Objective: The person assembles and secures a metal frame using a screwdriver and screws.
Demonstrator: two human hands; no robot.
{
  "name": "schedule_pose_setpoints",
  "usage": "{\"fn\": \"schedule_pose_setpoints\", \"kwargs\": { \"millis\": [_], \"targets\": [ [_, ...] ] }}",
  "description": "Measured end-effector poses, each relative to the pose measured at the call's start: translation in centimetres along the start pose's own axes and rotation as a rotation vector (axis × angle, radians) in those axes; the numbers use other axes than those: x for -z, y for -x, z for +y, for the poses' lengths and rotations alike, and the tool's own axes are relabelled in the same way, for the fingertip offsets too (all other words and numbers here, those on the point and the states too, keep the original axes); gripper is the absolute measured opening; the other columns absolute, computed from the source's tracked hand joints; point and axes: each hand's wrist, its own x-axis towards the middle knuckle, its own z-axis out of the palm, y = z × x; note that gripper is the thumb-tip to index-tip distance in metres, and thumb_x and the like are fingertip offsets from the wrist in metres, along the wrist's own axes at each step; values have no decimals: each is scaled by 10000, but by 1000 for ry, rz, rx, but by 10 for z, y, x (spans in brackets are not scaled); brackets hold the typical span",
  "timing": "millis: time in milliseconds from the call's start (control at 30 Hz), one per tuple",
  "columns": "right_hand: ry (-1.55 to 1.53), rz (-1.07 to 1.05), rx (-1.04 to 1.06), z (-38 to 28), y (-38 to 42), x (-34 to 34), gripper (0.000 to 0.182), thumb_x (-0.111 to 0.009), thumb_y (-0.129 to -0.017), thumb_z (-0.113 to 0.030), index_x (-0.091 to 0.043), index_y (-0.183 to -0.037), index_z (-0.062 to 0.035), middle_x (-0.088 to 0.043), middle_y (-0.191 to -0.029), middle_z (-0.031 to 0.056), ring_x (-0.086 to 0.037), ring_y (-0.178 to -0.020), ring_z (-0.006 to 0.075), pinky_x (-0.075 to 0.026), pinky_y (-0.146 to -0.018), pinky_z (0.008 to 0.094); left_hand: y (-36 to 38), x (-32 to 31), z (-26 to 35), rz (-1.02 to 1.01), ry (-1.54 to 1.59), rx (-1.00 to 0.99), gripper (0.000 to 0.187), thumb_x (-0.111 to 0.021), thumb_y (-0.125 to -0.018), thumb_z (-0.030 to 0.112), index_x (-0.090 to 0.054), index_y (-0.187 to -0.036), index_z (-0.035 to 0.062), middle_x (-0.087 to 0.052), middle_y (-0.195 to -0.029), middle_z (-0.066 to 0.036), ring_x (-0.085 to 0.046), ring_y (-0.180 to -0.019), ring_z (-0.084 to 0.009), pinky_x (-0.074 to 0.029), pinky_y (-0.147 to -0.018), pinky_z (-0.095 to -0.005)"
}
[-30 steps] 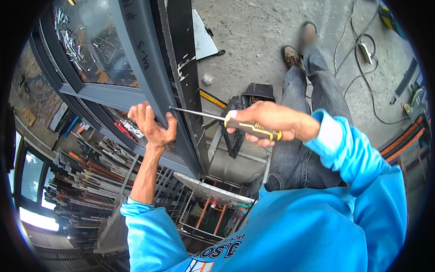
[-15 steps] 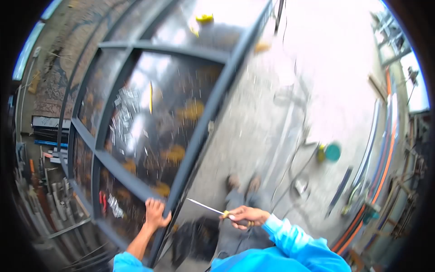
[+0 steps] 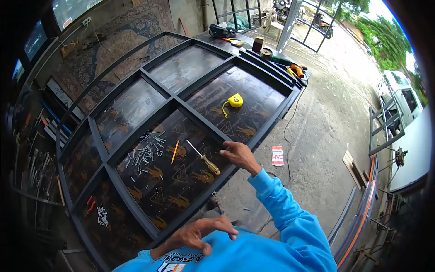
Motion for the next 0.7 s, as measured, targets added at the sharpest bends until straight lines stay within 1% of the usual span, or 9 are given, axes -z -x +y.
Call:
{"fn": "schedule_pose_setpoints", "kwargs": {
  "millis": [67,100,200,233,333,467,533,633,700],
  "targets": [
    [118,64,100,-32,-42,72,423,-657,-832,-259,-599,-1168,-9,-678,-956,158,-656,-871,265,-501,-774,350,-60,-4,33,-527,-32,-334,504,-648,-850,321,-520,-1294,121,-565,-1064,-98,-477,-1016,-224,-327,-935,-416],
    [180,106,134,-54,-58,112,396,-657,-830,-243,-614,-1144,-5,-680,-952,157,-658,-857,261,-503,-772,349,-77,-1,45,-707,-33,-321,345,-628,-868,262,-583,-1152,72,-579,-1023,-97,-499,-960,-228,-342,-912,-415],
    [444,468,274,-117,-127,265,405,-650,-804,-345,-654,-1120,-92,-680,-976,159,-661,-871,257,-507,-796,356,-109,15,86,-456,-73,-490,180,-596,-873,196,-603,-977,50,-582,-838,-77,-531,-773,-223,-412,-806,-419],
    [606,569,298,-143,-153,322,427,-642,-793,-391,-663,-1107,-102,-675,-1002,164,-657,-908,267,-503,-822,351,-110,15,94,-212,97,-448,166,-602,-879,189,-602,-966,47,-616,-885,-96,-546,-796,-225,-390,-824,-409],
    [1139,792,375,-225,-216,490,402,-618,-827,-380,-658,-1090,-80,-652,-1061,186,-642,-952,276,-497,-843,354,-133,7,143,180,156,-771,71,-614,-849,107,-585,-863,43,-604,-685,-84,-546,-608,-207,-419,-687,-391],
    [1328,995,451,-326,-250,583,394,-607,-838,-376,-654,-1088,-75,-650,-1059,189,-640,-956,285,-495,-844,363,-198,35,149,-29,160,-1116,220,-560,-911,311,-550,-848,100,-526,-717,-62,-472,-654,-175,-375,-616,-296],
    [1321,1038,522,-357,-286,619,391,-601,-844,-374,-653,-1087,-73,-649,-1058,191,-638,-958,289,-494,-844,367,-208,34,159,45,362,-965,305,-548,-910,394,-533,-812,105,-511,-691,-59,-462,-641,-165,-362,-594,-289],
    [1264,974,678,-399,-393,618,385,-593,-852,-371,-650,-1086,-69,-648,-1056,193,-636,-961,296,-493,-845,373,-255,49,138,-21,359,-1306,387,-527,-909,443,-547,-821,67,-512,-703,-68,-475,-654,-170,-369,-598,-286],
    [1224,911,789,-426,-456,588,382,-588,-858,-369,-648,-1085,-67,-647,-1055,195,-635,-963,300,-492,-846,377,-267,50,140,-80,480,-1268,401,-551,-901,429,-552,-833,34,-509,-712,-67,-483,-669,-172,-370,-614,-284]
  ]
}}
